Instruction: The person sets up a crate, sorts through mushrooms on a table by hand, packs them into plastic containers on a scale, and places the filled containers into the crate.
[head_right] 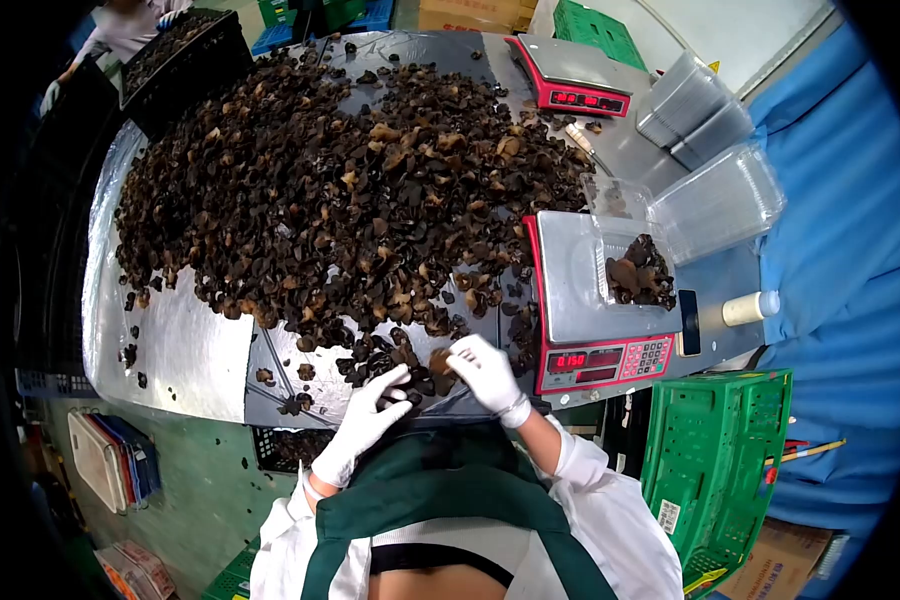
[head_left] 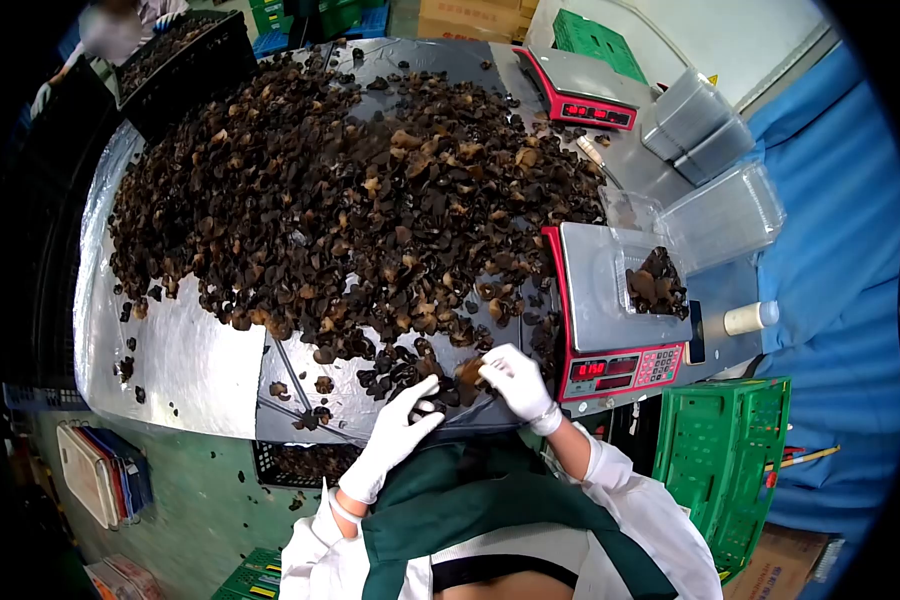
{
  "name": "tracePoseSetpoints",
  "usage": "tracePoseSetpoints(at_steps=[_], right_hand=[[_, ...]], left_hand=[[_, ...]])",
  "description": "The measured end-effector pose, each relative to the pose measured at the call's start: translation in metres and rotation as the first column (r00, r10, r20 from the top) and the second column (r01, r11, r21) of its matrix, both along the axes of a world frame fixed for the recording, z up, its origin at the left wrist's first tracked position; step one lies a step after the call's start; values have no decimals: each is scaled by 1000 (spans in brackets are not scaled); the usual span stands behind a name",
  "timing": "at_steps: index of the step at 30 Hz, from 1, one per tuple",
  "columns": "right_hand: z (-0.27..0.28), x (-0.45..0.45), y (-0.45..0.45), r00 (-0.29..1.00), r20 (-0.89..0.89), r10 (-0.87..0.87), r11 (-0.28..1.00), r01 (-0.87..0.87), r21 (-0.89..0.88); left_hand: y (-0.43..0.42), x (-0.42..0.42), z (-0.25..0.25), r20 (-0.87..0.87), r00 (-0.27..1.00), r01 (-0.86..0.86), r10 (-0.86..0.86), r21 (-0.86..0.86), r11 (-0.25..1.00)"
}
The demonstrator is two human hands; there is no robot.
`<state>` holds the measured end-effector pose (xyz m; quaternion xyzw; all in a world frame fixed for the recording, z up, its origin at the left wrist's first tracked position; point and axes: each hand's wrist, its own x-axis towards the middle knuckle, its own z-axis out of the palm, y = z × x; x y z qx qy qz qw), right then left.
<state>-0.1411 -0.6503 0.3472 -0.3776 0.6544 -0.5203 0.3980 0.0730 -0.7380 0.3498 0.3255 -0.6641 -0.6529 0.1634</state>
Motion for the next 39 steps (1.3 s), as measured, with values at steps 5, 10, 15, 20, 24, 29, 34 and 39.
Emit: tracePoseSetpoints(at_steps=[5,10,15,20,24,29,34,39], right_hand=[[13,26,10,917,-298,264,950,-300,-82],[2,-23,23,972,-204,-120,986,141,88],[-3,-20,30,758,-652,23,996,35,76],[-31,-3,28,592,-797,119,993,-91,80],[-31,-11,28,719,-694,24,999,-39,-6],[-13,8,20,493,-845,208,963,-254,89],[-22,37,-7,345,-839,420,891,-330,310],[-48,24,-5,396,-877,274,915,-387,111]], left_hand=[[2,16,-17,-11,994,105,-110,402,910],[-5,95,-4,172,962,-258,210,338,905],[-15,155,3,687,621,180,377,-594,784],[-17,107,-3,319,817,-253,481,-550,795],[-11,75,-18,269,890,-67,369,-724,687],[-11,49,-38,173,937,-41,303,-807,589],[-6,22,-45,318,943,234,94,-840,490],[1,46,-60,268,963,220,31,-847,484]])
